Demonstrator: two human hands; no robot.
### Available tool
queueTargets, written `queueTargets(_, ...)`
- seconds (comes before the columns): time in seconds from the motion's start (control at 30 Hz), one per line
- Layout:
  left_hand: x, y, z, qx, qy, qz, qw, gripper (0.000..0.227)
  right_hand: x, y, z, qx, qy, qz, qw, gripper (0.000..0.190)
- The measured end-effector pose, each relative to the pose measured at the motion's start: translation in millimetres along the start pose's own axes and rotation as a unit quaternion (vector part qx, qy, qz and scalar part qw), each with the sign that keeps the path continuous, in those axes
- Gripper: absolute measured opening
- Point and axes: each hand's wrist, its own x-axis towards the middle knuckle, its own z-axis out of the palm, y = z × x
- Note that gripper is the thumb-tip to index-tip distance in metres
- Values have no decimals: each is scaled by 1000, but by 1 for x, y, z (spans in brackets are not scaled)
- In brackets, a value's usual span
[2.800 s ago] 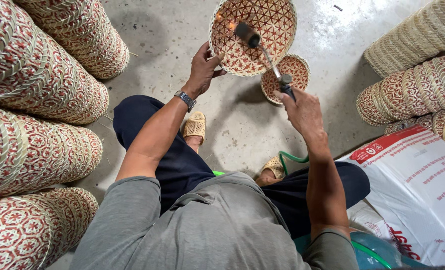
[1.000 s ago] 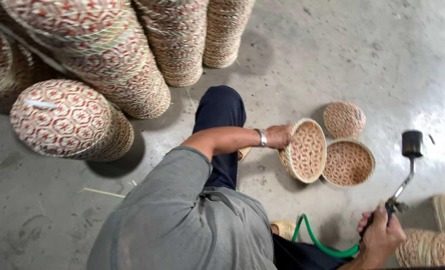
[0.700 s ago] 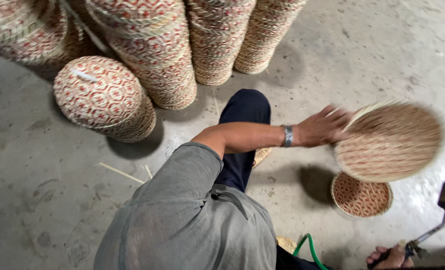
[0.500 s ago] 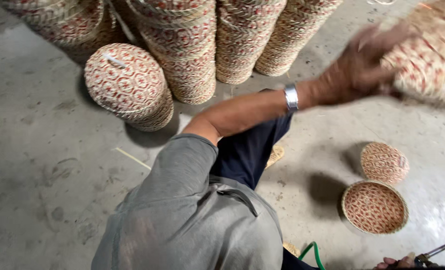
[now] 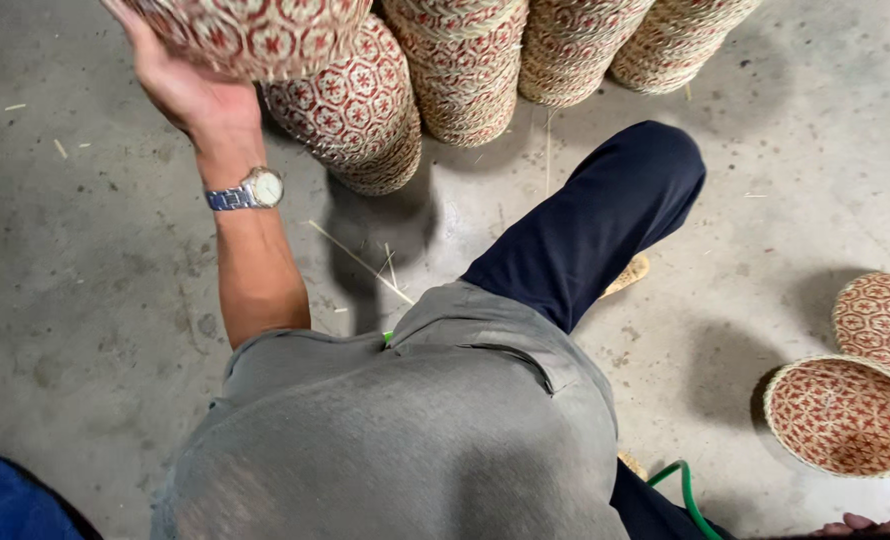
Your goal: The person sits on the floor and uses a blowtorch to apply heat to the surface of woven baskets. They pick up baskets from a stack, rotate them to treat all sides, and place them back down. The process is repeated for multiple baskets.
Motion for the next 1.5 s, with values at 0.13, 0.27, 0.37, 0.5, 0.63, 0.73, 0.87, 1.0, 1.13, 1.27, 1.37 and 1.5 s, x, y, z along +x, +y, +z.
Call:
queueTargets(0.13, -5, -33, -85, 3, 121, -66, 990, 65, -13, -19, 11, -13, -20, 2, 1000, 73)
queueTargets(0.27, -4, -68, -125, -35, 161, -131, 978, 67, -30, -16, 28, -6, 34, -58, 998, 80)
queueTargets(0.37, 4, -93, -153, -40, 196, -119, 972, 64, -31, -17, 7, 17, -138, -12, 990, 86)
queueTargets(0.5, 4, -113, -179, 184, 238, -50, 952, 65, -30, -15, 4, 37, -138, 1, 990, 88)
queueTargets(0.63, -25, -113, -163, 434, 180, 5, 883, 82, -26, -13, 22, 20, 26, 2, 999, 83)
queueTargets(0.73, -50, -103, -133, 667, 18, 164, 726, 96, -18, -4, 29, 27, 81, -41, 996, 73)
queueTargets(0.87, -62, -92, -90, 780, -143, 265, 548, 105, -6, 14, 25, 45, 73, -127, 988, 64)
queueTargets(1.0, -36, -95, -68, 796, -184, 226, 531, 56, -4, 18, 21, 65, 61, -128, 988, 59)
queueTargets(1.13, 10, -100, -69, 797, -156, 130, 568, 27, -10, 12, 20, 57, 60, -117, 990, 59)
queueTargets(1.27, 35, -107, -87, 781, -150, 174, 580, 28, -31, 8, 32, 51, 97, -157, 981, 54)
queueTargets(1.37, 43, -117, -89, 736, -183, 290, 583, 23, -51, 17, 36, 56, 94, -248, 963, 52)
queueTargets(1.5, 28, -112, -92, 720, -195, 332, 577, 19, -55, 12, 31, 51, 69, -224, 971, 50)
